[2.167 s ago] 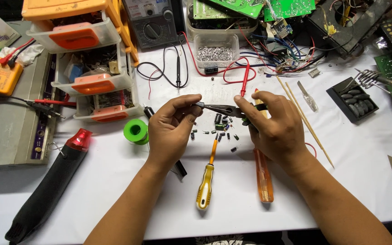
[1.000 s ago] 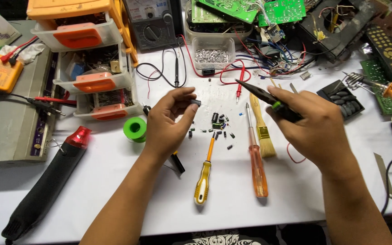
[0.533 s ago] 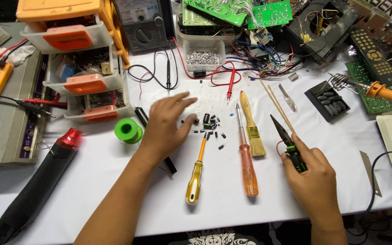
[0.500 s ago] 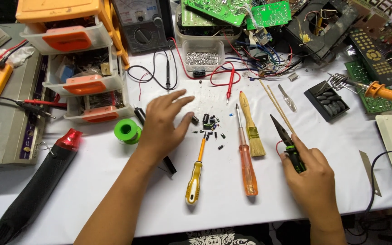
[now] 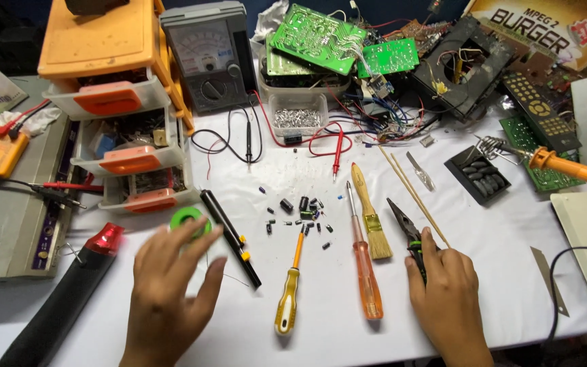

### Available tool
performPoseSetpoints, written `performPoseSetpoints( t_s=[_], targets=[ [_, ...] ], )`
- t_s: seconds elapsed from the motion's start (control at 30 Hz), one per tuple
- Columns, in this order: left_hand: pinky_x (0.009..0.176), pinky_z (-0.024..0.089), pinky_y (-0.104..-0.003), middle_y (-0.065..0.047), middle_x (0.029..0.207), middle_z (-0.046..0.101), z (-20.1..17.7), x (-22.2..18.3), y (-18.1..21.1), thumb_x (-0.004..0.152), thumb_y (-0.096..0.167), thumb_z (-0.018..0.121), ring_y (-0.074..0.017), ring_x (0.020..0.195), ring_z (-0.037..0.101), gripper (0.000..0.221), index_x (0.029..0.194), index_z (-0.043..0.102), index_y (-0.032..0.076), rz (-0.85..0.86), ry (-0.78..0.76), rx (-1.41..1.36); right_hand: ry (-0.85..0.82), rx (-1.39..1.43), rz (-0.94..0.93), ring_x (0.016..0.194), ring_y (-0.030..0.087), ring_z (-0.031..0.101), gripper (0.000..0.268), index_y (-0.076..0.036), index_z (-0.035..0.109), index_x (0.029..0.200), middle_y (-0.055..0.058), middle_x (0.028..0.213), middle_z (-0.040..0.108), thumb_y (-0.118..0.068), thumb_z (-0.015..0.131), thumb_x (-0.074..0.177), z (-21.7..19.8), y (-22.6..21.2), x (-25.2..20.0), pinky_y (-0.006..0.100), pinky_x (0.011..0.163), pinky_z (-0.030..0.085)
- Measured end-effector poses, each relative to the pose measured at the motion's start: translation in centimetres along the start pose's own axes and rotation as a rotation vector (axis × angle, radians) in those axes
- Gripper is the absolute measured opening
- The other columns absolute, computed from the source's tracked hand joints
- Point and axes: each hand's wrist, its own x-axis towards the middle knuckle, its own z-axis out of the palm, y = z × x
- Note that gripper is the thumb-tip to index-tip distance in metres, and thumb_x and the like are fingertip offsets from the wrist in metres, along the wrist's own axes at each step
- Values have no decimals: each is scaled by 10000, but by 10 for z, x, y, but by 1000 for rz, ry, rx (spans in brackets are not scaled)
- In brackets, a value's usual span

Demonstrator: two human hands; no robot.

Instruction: Removing electronic components with pliers and cleaning a circuit board with a brush.

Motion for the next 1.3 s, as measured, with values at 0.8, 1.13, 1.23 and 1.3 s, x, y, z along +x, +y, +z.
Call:
performPoseSetpoints(
  t_s=[0.8,1.13,1.23,1.3],
  targets=[
    [804,443,-398,-126,1176,523,16,36,-34,809,113,566,-288,942,536,433,1230,470,91,198,-293,6,-246,300,-391,578,219,567,598,-235,353,1314,44,1129,539,-79,549,771,-44,-45,108,337,455,468],
    [830,369,-425,-95,939,547,64,69,-44,641,11,520,-276,819,511,399,1028,557,101,383,-482,-8,-272,443,-662,581,235,527,290,-94,583,1084,42,764,577,-102,593,795,-9,-49,127,341,512,415],
    [790,373,-391,-76,845,512,78,80,-35,742,25,486,-268,738,480,300,1020,558,110,428,-520,-15,-285,489,-653,593,234,536,264,-88,596,1053,36,753,586,-105,594,790,-6,-44,127,339,527,415],
    [784,372,-394,-69,811,513,89,82,-33,742,48,468,-271,728,479,291,1013,547,117,419,-610,38,-275,495,-639,594,230,541,256,-91,600,1047,33,763,597,-110,596,792,-6,-42,128,331,530,421]
  ],
)
